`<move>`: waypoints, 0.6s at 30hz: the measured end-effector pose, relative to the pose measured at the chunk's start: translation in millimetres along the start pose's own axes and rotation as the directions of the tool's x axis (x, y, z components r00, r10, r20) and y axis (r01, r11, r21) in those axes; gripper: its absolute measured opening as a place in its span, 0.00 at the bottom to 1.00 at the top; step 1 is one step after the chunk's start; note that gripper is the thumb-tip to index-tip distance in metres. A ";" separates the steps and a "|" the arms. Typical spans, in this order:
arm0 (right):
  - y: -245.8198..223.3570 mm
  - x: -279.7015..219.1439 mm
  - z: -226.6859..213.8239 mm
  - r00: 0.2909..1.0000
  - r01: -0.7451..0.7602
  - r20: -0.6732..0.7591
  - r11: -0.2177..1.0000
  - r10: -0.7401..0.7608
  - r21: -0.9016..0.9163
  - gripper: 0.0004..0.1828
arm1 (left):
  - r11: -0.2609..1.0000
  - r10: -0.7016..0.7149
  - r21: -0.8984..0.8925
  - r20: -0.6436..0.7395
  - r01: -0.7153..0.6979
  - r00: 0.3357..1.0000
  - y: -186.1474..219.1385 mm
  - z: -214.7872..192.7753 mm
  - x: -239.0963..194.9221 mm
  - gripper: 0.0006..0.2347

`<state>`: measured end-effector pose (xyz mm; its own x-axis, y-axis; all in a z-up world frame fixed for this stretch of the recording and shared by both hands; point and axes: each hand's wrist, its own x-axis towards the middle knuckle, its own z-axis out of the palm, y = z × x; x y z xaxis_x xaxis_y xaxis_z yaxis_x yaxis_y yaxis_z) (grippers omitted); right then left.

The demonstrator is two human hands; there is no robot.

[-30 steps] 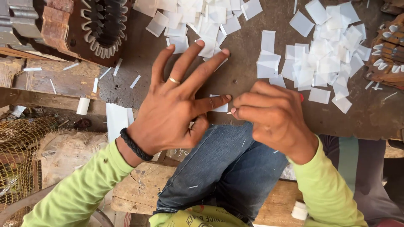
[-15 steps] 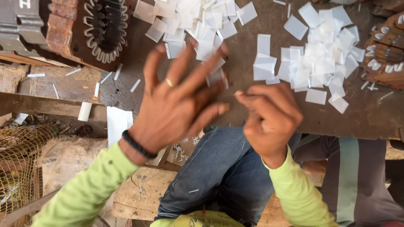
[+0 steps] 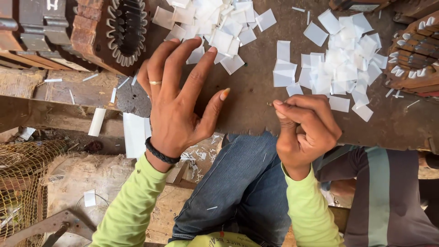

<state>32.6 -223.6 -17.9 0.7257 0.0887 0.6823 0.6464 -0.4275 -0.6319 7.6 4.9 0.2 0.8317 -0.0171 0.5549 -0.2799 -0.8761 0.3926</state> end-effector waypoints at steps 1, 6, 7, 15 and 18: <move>-1.1 0.0 -0.4 1.000 0.004 0.010 1.000 -0.004 -0.008 0.07 | 1.000 -0.003 -0.016 -0.023 0.003 1.000 0.0 -0.1 -0.5 0.21; -1.9 0.3 1.4 1.000 0.018 -0.001 1.000 -0.018 0.012 0.08 | 0.996 -0.022 -0.091 -0.089 0.014 0.996 -0.8 -1.9 -3.4 0.19; -3.3 1.1 1.8 1.000 0.012 0.008 1.000 -0.012 0.001 0.08 | 0.994 -0.014 -0.107 -0.092 0.004 0.996 0.0 -2.9 -3.8 0.19; -6.9 4.9 3.0 0.999 0.043 0.017 0.996 -0.042 -0.073 0.08 | 0.962 0.107 -0.220 -0.231 -0.159 0.967 23.2 -2.2 -51.5 0.16; -8.1 -3.6 -0.7 0.999 0.047 -0.019 0.998 -0.048 -0.029 0.09 | 0.918 0.124 -0.351 -0.192 -0.186 0.974 35.7 0.4 -88.2 0.17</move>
<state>24.6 -221.1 -14.9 0.6893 0.0919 0.7186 0.6728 -0.4492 -0.5879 -75.6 -25.0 -35.0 0.6832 -0.0331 0.7295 -0.5798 -0.6319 0.5144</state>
